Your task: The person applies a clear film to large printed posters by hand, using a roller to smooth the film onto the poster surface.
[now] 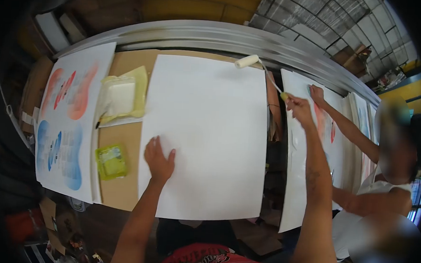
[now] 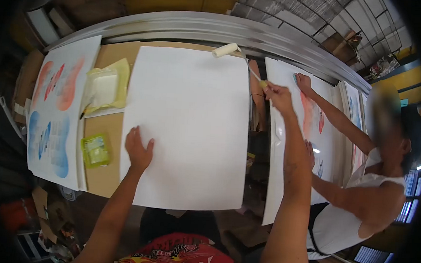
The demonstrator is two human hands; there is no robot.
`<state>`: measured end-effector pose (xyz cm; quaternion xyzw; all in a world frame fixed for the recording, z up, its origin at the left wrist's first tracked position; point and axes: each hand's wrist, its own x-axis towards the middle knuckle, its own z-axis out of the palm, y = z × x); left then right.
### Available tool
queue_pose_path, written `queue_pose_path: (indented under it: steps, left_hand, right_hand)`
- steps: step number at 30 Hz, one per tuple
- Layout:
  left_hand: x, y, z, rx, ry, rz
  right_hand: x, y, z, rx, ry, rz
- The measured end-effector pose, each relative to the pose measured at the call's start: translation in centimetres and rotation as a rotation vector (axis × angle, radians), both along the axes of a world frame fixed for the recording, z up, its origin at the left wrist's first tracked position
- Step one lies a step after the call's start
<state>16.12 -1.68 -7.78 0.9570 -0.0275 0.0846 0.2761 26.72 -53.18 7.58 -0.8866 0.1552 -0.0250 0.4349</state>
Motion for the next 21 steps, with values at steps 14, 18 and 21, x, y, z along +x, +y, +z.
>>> queue_pose_path:
  steps: [14, 18, 21]
  left_hand:
    - [0.6, -3.3, -0.1, 0.287, 0.069, 0.069]
    - [0.7, -3.3, -0.1, 0.302, 0.091, 0.062]
    - [0.8, -3.3, -0.2, 0.331, 0.101, 0.059]
  right_hand:
    - [16.4, -18.4, 4.0, -0.278, 0.343, 0.312]
    - [18.3, -20.5, 3.5, -0.324, 0.376, 0.33]
    - [19.0, -20.1, 3.3, -0.357, 0.384, 0.353]
